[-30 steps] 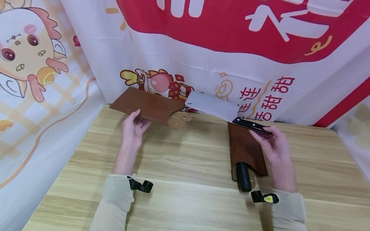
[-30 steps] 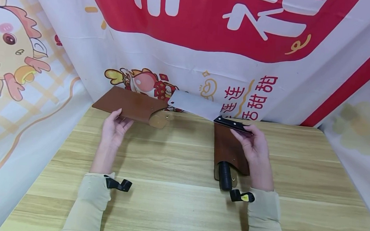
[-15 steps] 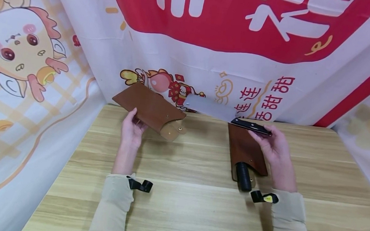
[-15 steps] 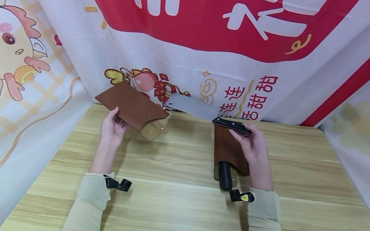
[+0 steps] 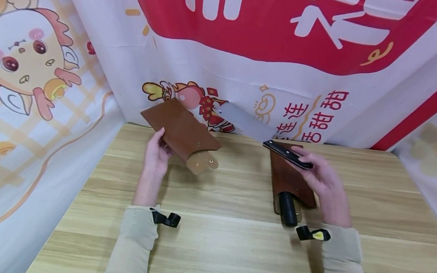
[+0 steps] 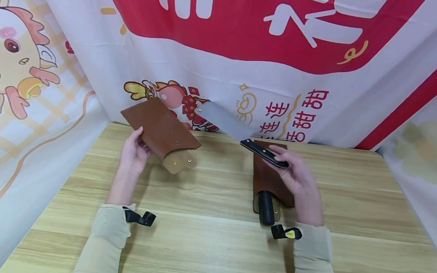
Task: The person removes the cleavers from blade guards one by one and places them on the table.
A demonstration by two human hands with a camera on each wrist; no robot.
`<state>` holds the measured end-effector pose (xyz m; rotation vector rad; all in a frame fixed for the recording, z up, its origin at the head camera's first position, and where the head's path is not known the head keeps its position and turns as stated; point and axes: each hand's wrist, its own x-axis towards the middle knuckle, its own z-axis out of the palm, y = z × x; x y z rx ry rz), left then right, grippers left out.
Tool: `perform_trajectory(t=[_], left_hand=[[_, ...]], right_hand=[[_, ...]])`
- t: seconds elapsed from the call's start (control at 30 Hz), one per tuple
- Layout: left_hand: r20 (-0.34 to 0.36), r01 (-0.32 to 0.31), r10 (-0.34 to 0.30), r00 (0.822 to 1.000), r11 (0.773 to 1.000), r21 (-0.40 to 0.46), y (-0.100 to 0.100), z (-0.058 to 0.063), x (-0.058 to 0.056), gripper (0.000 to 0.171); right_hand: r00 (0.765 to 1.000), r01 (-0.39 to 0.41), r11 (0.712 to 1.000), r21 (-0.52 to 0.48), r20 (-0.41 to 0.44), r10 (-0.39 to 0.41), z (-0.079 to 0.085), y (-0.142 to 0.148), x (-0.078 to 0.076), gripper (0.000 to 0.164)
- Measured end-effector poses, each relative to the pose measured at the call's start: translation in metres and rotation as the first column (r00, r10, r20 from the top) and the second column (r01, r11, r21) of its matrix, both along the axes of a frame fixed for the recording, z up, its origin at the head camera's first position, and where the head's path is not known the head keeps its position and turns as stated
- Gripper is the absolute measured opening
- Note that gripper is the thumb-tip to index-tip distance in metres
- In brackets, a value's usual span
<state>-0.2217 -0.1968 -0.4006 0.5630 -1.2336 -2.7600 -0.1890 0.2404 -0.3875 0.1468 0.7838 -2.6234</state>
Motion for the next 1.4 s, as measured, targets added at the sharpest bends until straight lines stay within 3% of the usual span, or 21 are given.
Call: perform_trajectory(t=[0.1, 0.2, 0.33, 0.47, 0.57, 0.73, 0.9, 1.03, 1.23, 1.4], left_hand=[[0.004, 0.042, -0.042, 0.999, 0.999, -0.030, 0.000, -0.001, 0.000, 0.012], [0.005, 0.073, -0.072, 0.997, 0.996, -0.051, 0.000, -0.001, 0.000, 0.011], [0.008, 0.091, -0.090, 0.996, 0.994, -0.065, -0.001, 0.001, 0.002, 0.011], [0.007, 0.107, -0.106, 0.994, 0.990, -0.088, -0.003, 0.003, 0.003, 0.010], [-0.004, 0.128, -0.129, 0.992, 0.987, -0.099, -0.006, 0.005, 0.003, 0.010], [-0.022, 0.168, -0.172, 0.985, 0.977, -0.135, -0.016, 0.011, 0.006, 0.009], [-0.030, 0.200, -0.208, 0.978, 0.963, -0.181, -0.026, 0.017, 0.008, 0.010], [-0.018, 0.228, -0.235, 0.972, 0.954, -0.193, -0.025, 0.016, 0.007, 0.015], [0.045, 0.273, -0.270, 0.962, 0.932, -0.239, -0.012, 0.005, 0.001, 0.020], [0.101, 0.320, -0.304, 0.947, 0.896, -0.306, -0.002, -0.008, -0.003, 0.019]], right_hand=[[0.982, -0.175, 0.985, -0.010, -0.079, 0.173, -0.004, -0.005, 0.000, 0.042], [0.937, -0.295, 0.953, 0.075, -0.173, 0.304, -0.008, -0.016, -0.001, 0.048], [0.885, -0.326, 0.901, 0.286, -0.243, 0.397, -0.011, -0.036, -0.004, 0.053], [0.847, -0.329, 0.840, 0.431, -0.258, 0.464, -0.014, -0.053, -0.003, 0.053], [0.845, -0.304, 0.793, 0.528, -0.236, 0.480, -0.013, -0.062, 0.000, 0.050], [0.864, -0.259, 0.701, 0.665, -0.165, 0.475, -0.009, -0.074, 0.004, 0.059], [0.883, -0.238, 0.679, 0.694, -0.136, 0.449, -0.006, -0.080, 0.005, 0.046], [0.895, -0.213, 0.656, 0.724, -0.125, 0.428, -0.005, -0.085, 0.007, 0.052], [0.892, -0.187, 0.599, 0.779, -0.121, 0.436, -0.010, -0.095, 0.009, 0.060], [0.890, -0.184, 0.545, 0.818, -0.096, 0.445, -0.016, -0.100, 0.009, 0.068]])
